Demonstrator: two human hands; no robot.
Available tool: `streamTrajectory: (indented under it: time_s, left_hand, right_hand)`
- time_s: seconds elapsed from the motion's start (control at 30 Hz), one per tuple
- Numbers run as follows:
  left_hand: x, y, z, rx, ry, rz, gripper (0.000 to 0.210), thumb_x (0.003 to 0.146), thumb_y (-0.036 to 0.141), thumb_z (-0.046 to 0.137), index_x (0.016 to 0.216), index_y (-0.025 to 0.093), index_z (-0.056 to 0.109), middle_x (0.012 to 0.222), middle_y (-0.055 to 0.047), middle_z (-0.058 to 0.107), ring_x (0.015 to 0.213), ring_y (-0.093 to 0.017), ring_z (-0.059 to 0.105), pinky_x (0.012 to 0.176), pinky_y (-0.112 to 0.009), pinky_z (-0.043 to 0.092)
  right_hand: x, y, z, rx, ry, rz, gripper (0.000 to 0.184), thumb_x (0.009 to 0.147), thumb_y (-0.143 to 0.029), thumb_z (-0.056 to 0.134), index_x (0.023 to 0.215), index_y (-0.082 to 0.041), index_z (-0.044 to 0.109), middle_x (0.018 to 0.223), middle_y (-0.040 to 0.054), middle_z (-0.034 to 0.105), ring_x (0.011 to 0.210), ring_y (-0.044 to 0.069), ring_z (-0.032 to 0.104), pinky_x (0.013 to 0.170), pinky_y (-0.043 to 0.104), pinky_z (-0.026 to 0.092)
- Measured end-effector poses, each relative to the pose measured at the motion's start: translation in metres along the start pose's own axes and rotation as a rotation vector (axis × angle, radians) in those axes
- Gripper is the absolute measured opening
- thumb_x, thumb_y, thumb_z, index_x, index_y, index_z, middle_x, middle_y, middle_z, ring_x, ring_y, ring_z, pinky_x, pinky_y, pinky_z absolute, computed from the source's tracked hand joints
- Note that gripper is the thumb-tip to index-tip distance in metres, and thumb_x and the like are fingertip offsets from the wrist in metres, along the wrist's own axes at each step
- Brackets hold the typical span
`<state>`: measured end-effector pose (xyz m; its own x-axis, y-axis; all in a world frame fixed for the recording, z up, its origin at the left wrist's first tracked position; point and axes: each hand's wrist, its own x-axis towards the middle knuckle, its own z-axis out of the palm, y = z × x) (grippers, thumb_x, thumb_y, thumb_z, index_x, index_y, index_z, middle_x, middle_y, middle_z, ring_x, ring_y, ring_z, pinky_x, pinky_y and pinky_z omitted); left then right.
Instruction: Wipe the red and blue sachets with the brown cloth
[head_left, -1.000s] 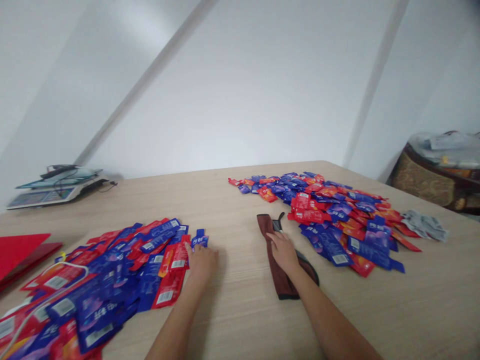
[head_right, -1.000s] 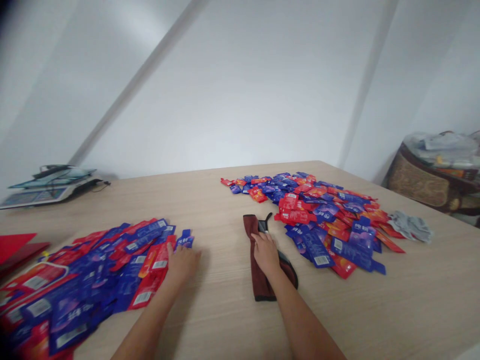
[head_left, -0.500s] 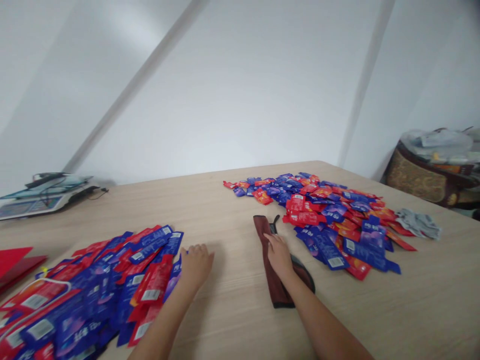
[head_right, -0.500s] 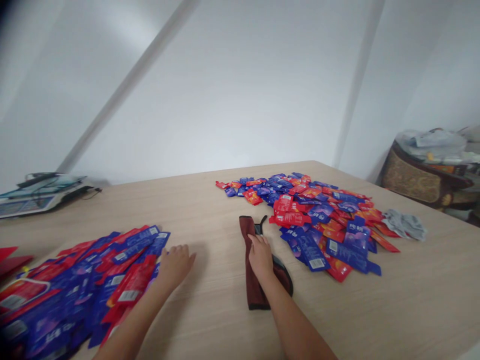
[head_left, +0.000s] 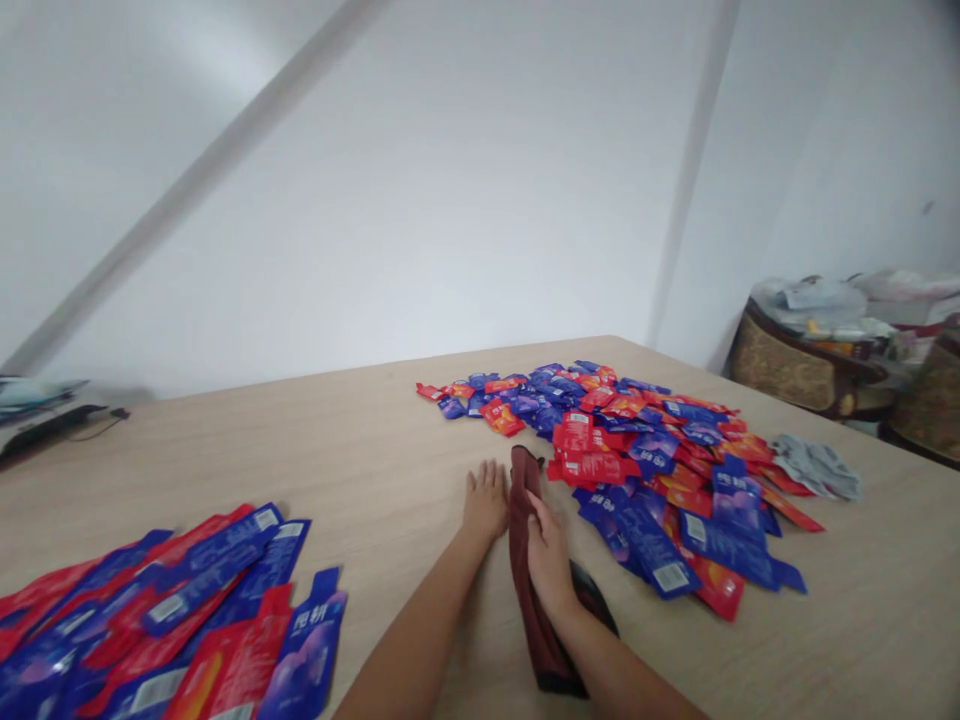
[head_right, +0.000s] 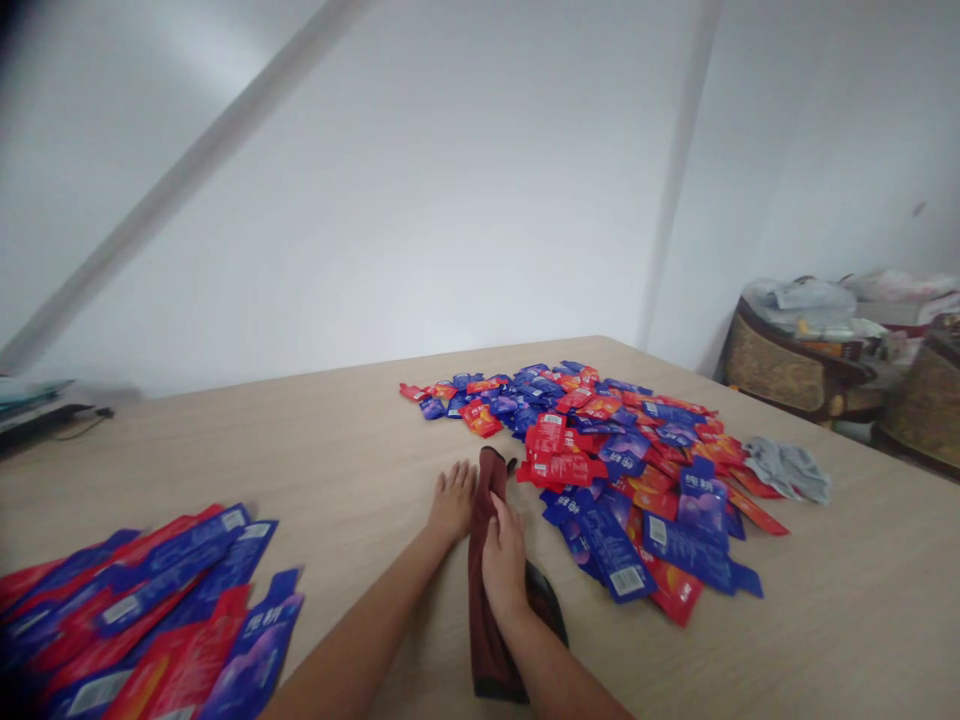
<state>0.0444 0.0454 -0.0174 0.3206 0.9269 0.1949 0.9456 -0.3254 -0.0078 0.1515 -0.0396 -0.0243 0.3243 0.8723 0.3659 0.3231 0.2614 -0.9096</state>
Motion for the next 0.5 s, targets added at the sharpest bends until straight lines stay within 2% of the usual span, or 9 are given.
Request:
streamTrajectory:
  time_s: [0.07, 0.2, 0.37, 0.5]
  left_hand:
    - [0.025, -0.001, 0.006, 0.001, -0.025, 0.014, 0.056, 0.087, 0.028, 0.035, 0.141, 0.015, 0.031, 0.148, -0.012, 0.026, 0.137, -0.028, 0.02, 0.107, -0.051, 0.022]
    - [0.074, -0.008, 0.014, -0.022, -0.005, 0.013, 0.057, 0.088, 0.023, 0.028, 0.143, 0.013, 0.022, 0.15, -0.012, 0.021, 0.138, -0.027, 0.018, 0.108, -0.05, 0.022]
    - [0.131, -0.022, 0.02, -0.084, 0.068, 0.008, 0.066, 0.089, 0.045, 0.03, 0.145, 0.014, 0.015, 0.152, -0.013, 0.015, 0.139, -0.029, 0.009, 0.109, -0.05, 0.017]
    - [0.15, -0.032, 0.022, -0.115, -0.075, 0.032, 0.069, 0.089, 0.054, 0.021, 0.144, 0.013, 0.017, 0.151, -0.016, 0.015, 0.138, -0.029, 0.014, 0.107, -0.053, 0.017]
  right_hand:
    - [0.001, 0.0, 0.003, 0.066, 0.013, 0.016, 0.041, 0.085, -0.03, 0.037, 0.118, -0.016, 0.057, 0.122, 0.0097, 0.057, 0.115, 0.021, 0.048, 0.103, 0.039, 0.032]
    - [0.002, -0.002, 0.005, 0.159, 0.034, 0.07, 0.039, 0.085, -0.032, 0.04, 0.117, -0.018, 0.059, 0.122, 0.0081, 0.058, 0.116, 0.021, 0.049, 0.104, 0.037, 0.032]
    - [0.002, -0.003, 0.006, 0.187, 0.016, 0.103, 0.036, 0.084, -0.03, 0.043, 0.115, -0.021, 0.06, 0.121, 0.0066, 0.058, 0.115, 0.021, 0.049, 0.103, 0.036, 0.033]
    - [0.003, -0.005, 0.007, 0.172, 0.014, 0.106, 0.036, 0.085, -0.029, 0.043, 0.116, -0.022, 0.06, 0.122, 0.0059, 0.058, 0.115, 0.02, 0.049, 0.102, 0.034, 0.034]
